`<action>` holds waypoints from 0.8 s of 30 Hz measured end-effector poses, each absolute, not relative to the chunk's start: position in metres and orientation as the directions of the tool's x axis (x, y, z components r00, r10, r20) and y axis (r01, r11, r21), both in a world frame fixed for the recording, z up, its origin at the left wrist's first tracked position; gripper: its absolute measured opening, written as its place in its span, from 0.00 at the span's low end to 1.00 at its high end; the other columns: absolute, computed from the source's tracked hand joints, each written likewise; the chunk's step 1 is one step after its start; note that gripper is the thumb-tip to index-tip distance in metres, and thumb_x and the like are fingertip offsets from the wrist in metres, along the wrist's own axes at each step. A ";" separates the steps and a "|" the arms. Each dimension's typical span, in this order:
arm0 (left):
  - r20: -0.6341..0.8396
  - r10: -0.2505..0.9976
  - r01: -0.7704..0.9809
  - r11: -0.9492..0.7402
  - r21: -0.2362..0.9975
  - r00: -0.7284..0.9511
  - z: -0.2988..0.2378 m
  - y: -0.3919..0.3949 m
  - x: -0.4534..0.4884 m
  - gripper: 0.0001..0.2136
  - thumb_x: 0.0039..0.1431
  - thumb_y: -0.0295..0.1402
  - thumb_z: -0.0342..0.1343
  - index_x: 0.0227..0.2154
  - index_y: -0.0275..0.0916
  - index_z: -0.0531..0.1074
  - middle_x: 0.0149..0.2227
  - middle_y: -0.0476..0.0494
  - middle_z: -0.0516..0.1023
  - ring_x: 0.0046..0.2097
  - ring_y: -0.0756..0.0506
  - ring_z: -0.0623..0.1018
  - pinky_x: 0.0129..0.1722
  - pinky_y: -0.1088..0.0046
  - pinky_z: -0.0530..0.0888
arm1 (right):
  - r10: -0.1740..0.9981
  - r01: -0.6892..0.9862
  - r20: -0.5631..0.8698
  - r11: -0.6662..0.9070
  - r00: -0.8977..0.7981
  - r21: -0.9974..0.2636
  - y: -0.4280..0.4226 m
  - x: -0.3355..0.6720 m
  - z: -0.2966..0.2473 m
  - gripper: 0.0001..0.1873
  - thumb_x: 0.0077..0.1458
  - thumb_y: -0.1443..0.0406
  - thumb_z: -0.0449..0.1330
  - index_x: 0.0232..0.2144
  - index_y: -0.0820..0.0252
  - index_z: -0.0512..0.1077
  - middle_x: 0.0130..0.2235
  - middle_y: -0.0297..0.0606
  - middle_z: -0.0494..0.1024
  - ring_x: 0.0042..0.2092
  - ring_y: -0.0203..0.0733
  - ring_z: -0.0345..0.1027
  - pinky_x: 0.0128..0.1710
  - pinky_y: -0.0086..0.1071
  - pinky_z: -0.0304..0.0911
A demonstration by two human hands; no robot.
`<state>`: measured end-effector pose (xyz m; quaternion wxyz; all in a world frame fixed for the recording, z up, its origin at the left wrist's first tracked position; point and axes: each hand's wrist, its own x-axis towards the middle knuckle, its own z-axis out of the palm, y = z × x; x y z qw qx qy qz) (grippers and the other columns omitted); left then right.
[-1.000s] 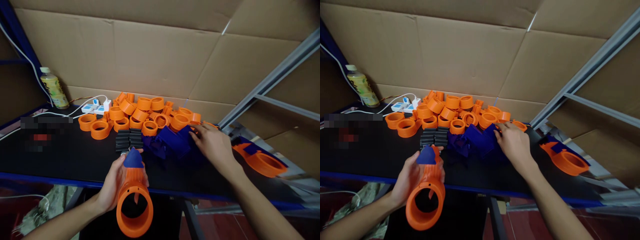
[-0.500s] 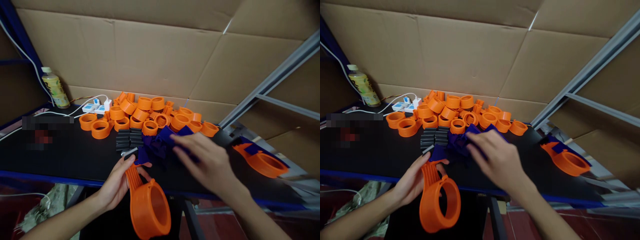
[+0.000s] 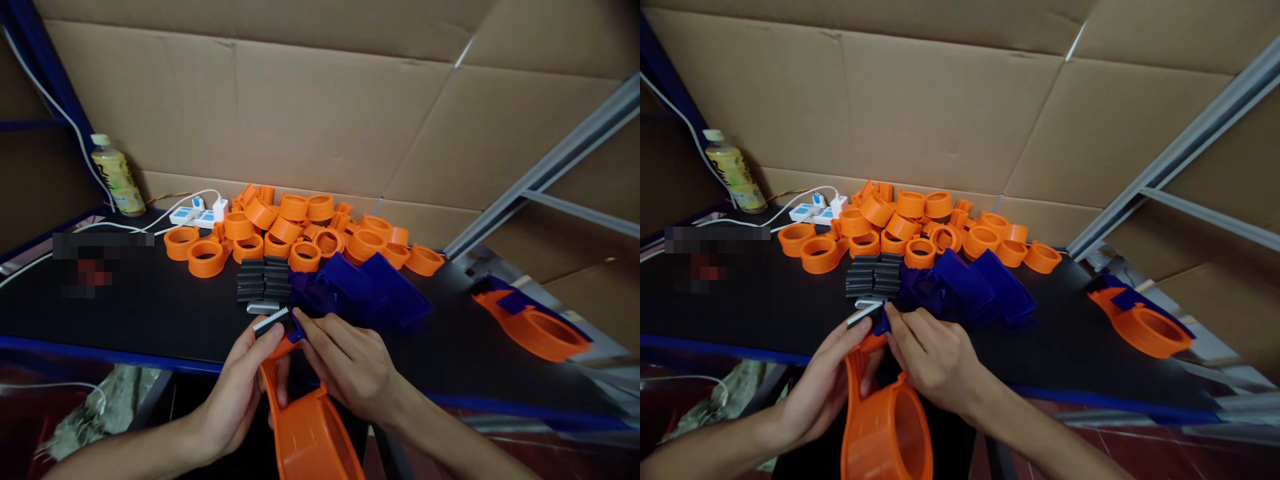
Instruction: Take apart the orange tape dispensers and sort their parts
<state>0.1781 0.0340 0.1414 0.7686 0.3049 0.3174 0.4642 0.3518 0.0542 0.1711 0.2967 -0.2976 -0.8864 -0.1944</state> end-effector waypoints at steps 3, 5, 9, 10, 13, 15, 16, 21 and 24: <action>-0.221 0.914 -0.509 0.377 0.773 0.342 0.140 0.035 0.175 0.13 0.64 0.44 0.54 0.40 0.39 0.69 0.18 0.55 0.65 0.18 0.54 0.65 0.21 0.79 0.67 | 0.426 0.701 0.684 0.691 -0.592 0.176 0.061 0.362 0.175 0.15 0.63 0.72 0.54 0.51 0.70 0.71 0.35 0.42 0.78 0.35 0.36 0.73 0.32 0.26 0.67; -0.221 0.931 -0.493 0.344 0.799 0.290 0.139 0.037 0.169 0.14 0.65 0.45 0.53 0.39 0.38 0.70 0.17 0.55 0.65 0.17 0.55 0.61 0.19 0.81 0.64 | 0.473 0.816 0.752 0.558 -0.460 0.148 0.068 0.376 0.181 0.13 0.65 0.71 0.51 0.46 0.63 0.74 0.31 0.39 0.77 0.32 0.36 0.72 0.31 0.26 0.66; -0.183 0.942 -0.435 0.294 0.851 0.280 0.141 0.041 0.159 0.14 0.64 0.43 0.54 0.42 0.36 0.70 0.19 0.53 0.70 0.17 0.56 0.61 0.17 0.81 0.60 | 0.592 0.885 0.689 0.436 -0.417 0.162 0.080 0.394 0.191 0.13 0.66 0.67 0.53 0.48 0.57 0.74 0.38 0.39 0.79 0.39 0.37 0.72 0.33 0.28 0.64; -0.178 0.933 -0.417 0.302 0.857 0.312 0.141 0.043 0.159 0.14 0.64 0.43 0.55 0.43 0.37 0.69 0.21 0.52 0.72 0.16 0.56 0.62 0.17 0.81 0.60 | 0.618 0.879 0.647 0.440 -0.447 0.186 0.082 0.395 0.191 0.14 0.66 0.66 0.53 0.50 0.57 0.74 0.40 0.39 0.78 0.41 0.38 0.72 0.32 0.28 0.63; -0.177 0.902 -0.351 0.325 0.878 0.393 0.140 0.046 0.163 0.12 0.63 0.42 0.56 0.40 0.38 0.67 0.24 0.49 0.77 0.15 0.56 0.63 0.15 0.81 0.59 | 0.719 0.884 0.516 0.404 -0.466 0.235 0.095 0.389 0.189 0.13 0.65 0.66 0.54 0.49 0.54 0.75 0.39 0.39 0.76 0.39 0.38 0.68 0.27 0.28 0.57; -0.161 0.892 -0.307 0.307 0.901 0.422 0.139 0.049 0.165 0.12 0.62 0.42 0.57 0.39 0.38 0.68 0.24 0.48 0.77 0.14 0.56 0.63 0.15 0.81 0.60 | 0.767 0.860 0.390 0.441 -0.510 0.258 0.106 0.385 0.188 0.13 0.63 0.70 0.56 0.46 0.55 0.77 0.37 0.39 0.74 0.36 0.37 0.67 0.25 0.28 0.55; -0.149 0.890 -0.285 0.291 0.913 0.431 0.139 0.050 0.166 0.13 0.61 0.42 0.58 0.40 0.37 0.68 0.24 0.47 0.78 0.14 0.56 0.63 0.14 0.81 0.61 | 0.775 0.839 0.324 0.476 -0.542 0.265 0.111 0.385 0.189 0.14 0.61 0.73 0.56 0.44 0.55 0.77 0.37 0.39 0.74 0.36 0.37 0.66 0.25 0.28 0.54; -0.161 0.870 -0.172 0.268 0.948 0.466 0.135 0.052 0.163 0.18 0.60 0.43 0.58 0.48 0.38 0.69 0.27 0.45 0.80 0.14 0.54 0.67 0.11 0.82 0.58 | 0.762 0.800 0.243 0.570 -0.600 0.188 0.112 0.386 0.202 0.22 0.56 0.76 0.56 0.51 0.56 0.75 0.43 0.42 0.74 0.42 0.41 0.69 0.31 0.29 0.62; -0.160 0.873 -0.125 0.242 0.962 0.461 0.133 0.051 0.162 0.18 0.61 0.44 0.57 0.48 0.38 0.69 0.18 0.52 0.72 0.14 0.53 0.66 0.11 0.83 0.58 | 0.733 0.757 0.279 0.652 -0.620 -0.033 0.094 0.379 0.216 0.21 0.61 0.72 0.54 0.54 0.54 0.73 0.48 0.41 0.74 0.47 0.41 0.70 0.40 0.32 0.67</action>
